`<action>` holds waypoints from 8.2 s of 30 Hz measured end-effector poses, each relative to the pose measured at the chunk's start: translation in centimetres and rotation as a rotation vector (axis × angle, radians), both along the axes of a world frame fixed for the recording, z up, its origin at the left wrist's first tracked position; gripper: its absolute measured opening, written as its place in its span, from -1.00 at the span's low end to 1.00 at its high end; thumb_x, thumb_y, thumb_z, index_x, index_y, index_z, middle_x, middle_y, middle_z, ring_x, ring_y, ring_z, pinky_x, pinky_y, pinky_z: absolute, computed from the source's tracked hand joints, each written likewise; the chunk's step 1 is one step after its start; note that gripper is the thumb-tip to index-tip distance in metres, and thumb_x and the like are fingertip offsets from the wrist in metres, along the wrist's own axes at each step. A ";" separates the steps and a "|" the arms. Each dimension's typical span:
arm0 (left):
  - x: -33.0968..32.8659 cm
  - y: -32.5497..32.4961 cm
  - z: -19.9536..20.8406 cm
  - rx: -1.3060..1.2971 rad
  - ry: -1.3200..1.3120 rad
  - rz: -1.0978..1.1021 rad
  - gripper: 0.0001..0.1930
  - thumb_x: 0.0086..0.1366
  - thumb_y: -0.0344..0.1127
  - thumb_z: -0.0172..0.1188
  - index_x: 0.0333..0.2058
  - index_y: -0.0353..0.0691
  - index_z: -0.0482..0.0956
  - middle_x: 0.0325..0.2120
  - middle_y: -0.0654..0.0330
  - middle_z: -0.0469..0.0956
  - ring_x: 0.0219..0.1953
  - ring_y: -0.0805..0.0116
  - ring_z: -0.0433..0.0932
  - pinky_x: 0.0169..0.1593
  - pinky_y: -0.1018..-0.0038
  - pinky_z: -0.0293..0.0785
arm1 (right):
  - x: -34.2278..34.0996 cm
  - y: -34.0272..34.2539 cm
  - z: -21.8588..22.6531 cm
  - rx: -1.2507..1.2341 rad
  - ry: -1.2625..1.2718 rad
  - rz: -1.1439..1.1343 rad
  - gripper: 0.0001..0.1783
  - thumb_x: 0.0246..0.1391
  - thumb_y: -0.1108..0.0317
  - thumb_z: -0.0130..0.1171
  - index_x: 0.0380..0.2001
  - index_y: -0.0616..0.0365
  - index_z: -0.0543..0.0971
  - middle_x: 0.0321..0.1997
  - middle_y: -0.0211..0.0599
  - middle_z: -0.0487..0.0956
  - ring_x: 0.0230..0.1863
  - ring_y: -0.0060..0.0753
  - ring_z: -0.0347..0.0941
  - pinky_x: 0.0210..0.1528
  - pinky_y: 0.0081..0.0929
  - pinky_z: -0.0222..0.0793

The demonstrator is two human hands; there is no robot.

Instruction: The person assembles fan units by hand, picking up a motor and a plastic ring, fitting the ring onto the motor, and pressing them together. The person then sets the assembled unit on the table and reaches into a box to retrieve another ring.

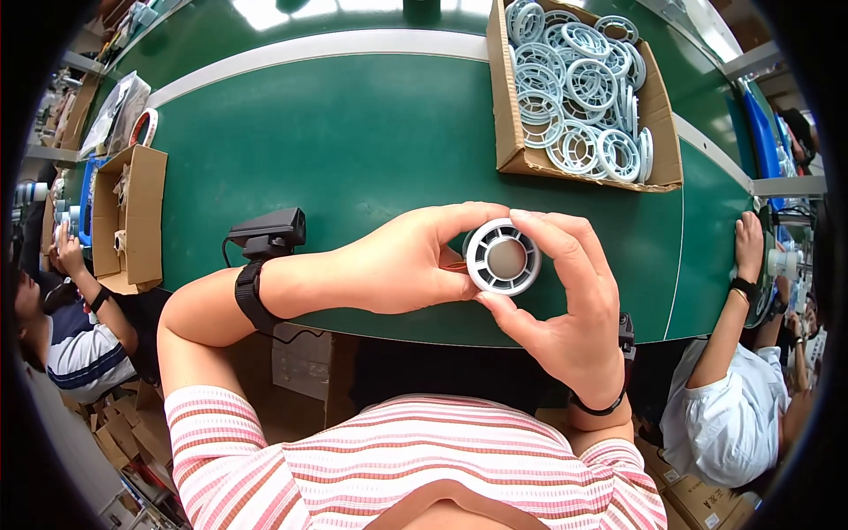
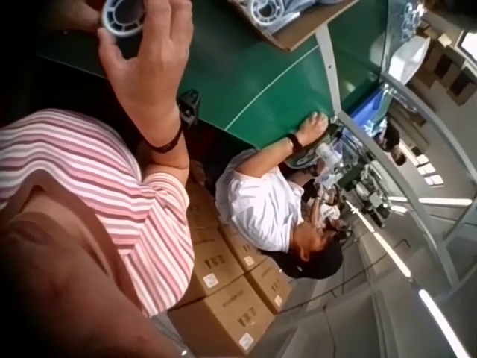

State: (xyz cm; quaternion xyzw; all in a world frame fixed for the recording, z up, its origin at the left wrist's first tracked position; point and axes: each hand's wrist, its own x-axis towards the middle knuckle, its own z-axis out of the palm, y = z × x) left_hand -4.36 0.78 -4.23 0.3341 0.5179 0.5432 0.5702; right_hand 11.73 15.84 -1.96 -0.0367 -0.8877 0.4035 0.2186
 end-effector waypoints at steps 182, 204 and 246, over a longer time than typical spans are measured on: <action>-22.2 12.4 1.7 0.154 -0.039 0.683 -0.71 0.55 -0.16 0.09 -0.17 -0.29 0.62 -0.19 0.09 0.69 -0.05 0.24 0.70 0.11 0.34 0.62 | -24.1 62.0 -2.9 0.675 -0.314 -0.679 -0.23 -0.07 -0.26 0.39 0.14 -0.10 0.53 0.20 -0.17 0.42 0.07 0.08 0.57 0.01 0.00 0.56; -23.3 7.0 0.7 0.172 0.198 1.086 -0.69 0.54 -0.14 0.09 -0.14 -0.29 0.61 -0.19 0.15 0.67 -0.11 0.37 0.67 0.05 0.39 0.62 | -31.2 15.8 10.0 0.441 0.202 0.767 -0.27 -0.20 -0.01 0.57 0.06 -0.02 0.56 0.16 -0.17 0.46 -0.26 -0.09 0.63 -0.21 -0.26 0.57; -24.7 -2.4 2.6 0.092 0.270 0.946 -0.78 0.47 -0.25 0.22 -0.11 -0.30 0.62 -0.20 0.16 0.68 -0.13 0.41 0.67 0.02 0.47 0.62 | -32.3 5.3 4.9 0.117 -0.486 1.065 -0.22 0.46 0.01 0.03 0.53 0.15 0.05 0.44 -0.01 0.12 0.23 -0.25 0.38 0.33 -0.35 0.30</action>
